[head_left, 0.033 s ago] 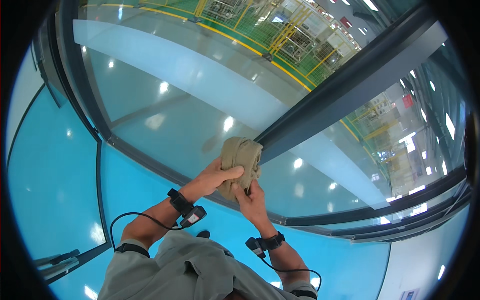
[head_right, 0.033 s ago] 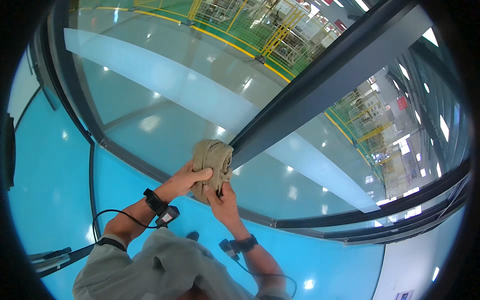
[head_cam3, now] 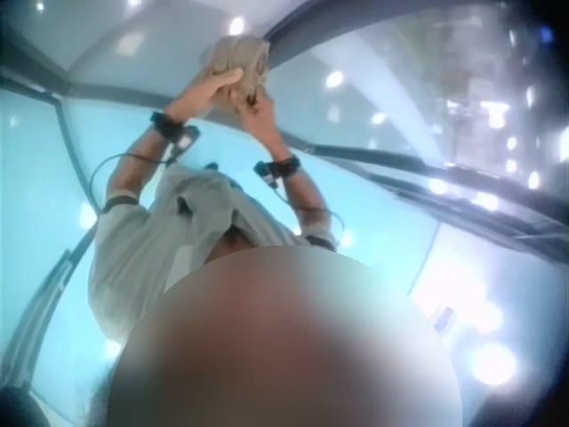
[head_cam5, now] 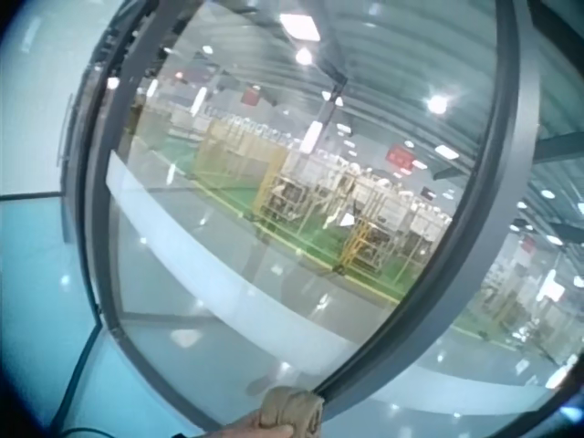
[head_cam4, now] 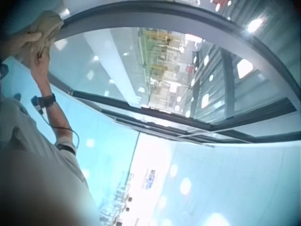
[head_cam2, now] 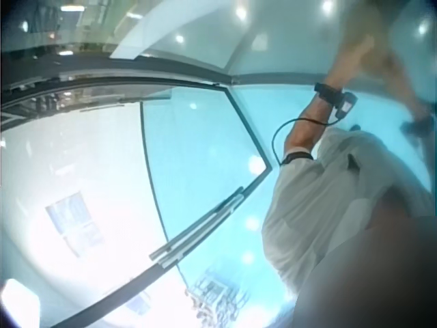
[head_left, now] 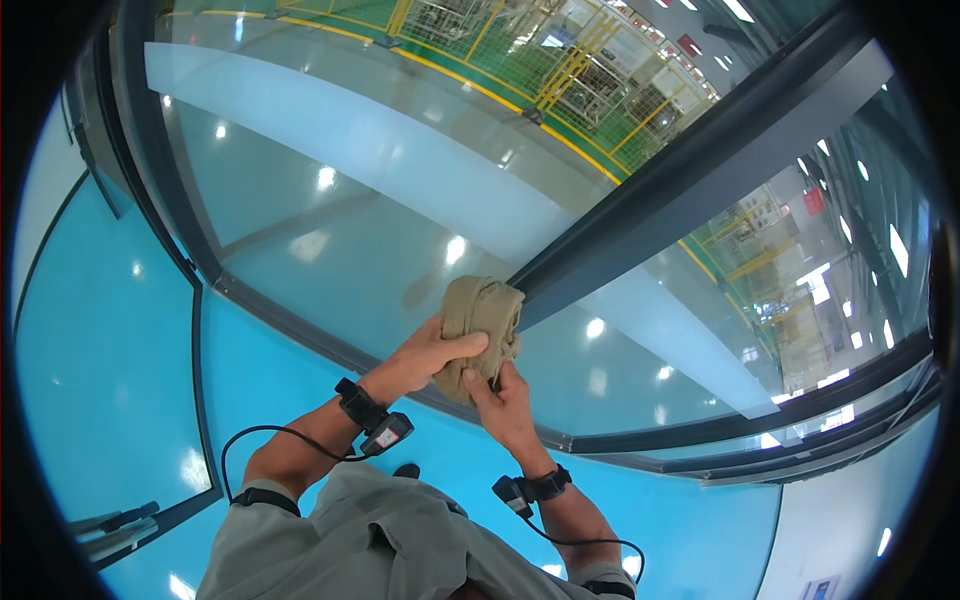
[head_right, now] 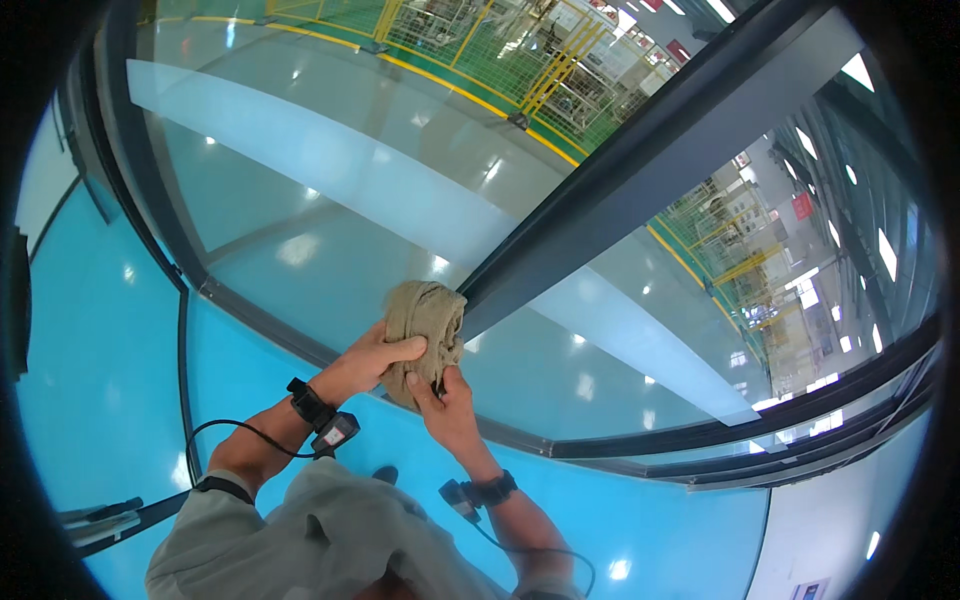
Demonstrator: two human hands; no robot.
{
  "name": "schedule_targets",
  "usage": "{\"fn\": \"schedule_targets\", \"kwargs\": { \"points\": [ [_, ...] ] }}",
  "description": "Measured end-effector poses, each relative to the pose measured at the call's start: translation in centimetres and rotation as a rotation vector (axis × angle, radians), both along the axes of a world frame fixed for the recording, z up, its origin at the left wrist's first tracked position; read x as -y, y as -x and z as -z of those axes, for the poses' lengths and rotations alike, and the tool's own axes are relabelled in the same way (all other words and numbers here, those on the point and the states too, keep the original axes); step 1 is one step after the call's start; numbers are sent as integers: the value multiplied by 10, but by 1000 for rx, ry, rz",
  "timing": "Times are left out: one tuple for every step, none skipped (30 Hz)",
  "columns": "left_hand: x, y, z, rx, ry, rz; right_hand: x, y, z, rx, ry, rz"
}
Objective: The person wipes the metal frame of a glass door with a cloth, moving along the vertical and horizontal edges. The person then walks into an adjacent room with desks and chairs.
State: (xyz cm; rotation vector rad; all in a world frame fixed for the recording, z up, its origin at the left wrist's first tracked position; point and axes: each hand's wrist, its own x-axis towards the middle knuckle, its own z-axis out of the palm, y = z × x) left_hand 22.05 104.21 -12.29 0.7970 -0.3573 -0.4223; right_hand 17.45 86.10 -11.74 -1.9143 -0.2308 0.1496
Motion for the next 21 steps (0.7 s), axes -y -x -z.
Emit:
{"fn": "schedule_targets", "kwargs": {
  "points": [
    [3,-2,-1,-24,-34,-56,2,0,-1,-24,47,-3],
    [5,-3,-2,-47,-68,-115,2,-1,0,70,124,-4],
    [7,-6,-4,-69,-101,-173,1,-2,1,163,201,-4],
    [8,-9,-7,-5,-197,-258,1,-3,1,257,279,-3],
    [10,-8,-16,58,-289,-339,4,-3,-2,225,254,-24],
    [13,-7,-27,122,-381,-424,12,-3,-11,194,230,-48],
    [15,-9,-39,241,-371,-496,20,-2,-19,163,205,-70],
    [16,-16,-53,359,-364,-570,27,-1,-28,193,221,-37],
    [14,-23,-70,475,-358,-652,32,0,-37,223,235,-12],
    [13,-35,-91,638,-421,-775,41,2,-44,249,256,24],
    [8,-48,-116,806,-487,-906,49,2,-47,216,260,18],
    [7,-54,-145,860,-566,-988,59,5,-49,182,269,18],
    [8,-61,-170,910,-651,-1071,67,8,-46,144,275,15],
    [12,-70,-190,961,-545,-1109,70,13,-44,129,282,6],
    [16,-81,-203,1009,-579,-1130,73,18,-43,114,288,-4],
    [18,-87,-211,1057,-614,-1152,76,22,-41,99,293,-16],
    [25,-88,-208,1078,-652,-1182,82,27,-38,109,285,-37],
    [31,-90,-200,1101,-693,-1216,86,31,-35,121,276,-61],
    [38,-91,-191,1123,-734,-1251,90,33,-32,134,266,-86],
    [40,-92,-178,1126,-772,-1238,93,34,-27,114,257,-91],
    [36,-90,-160,1122,-812,-1230,98,35,-25,90,251,-102]
  ]
}}
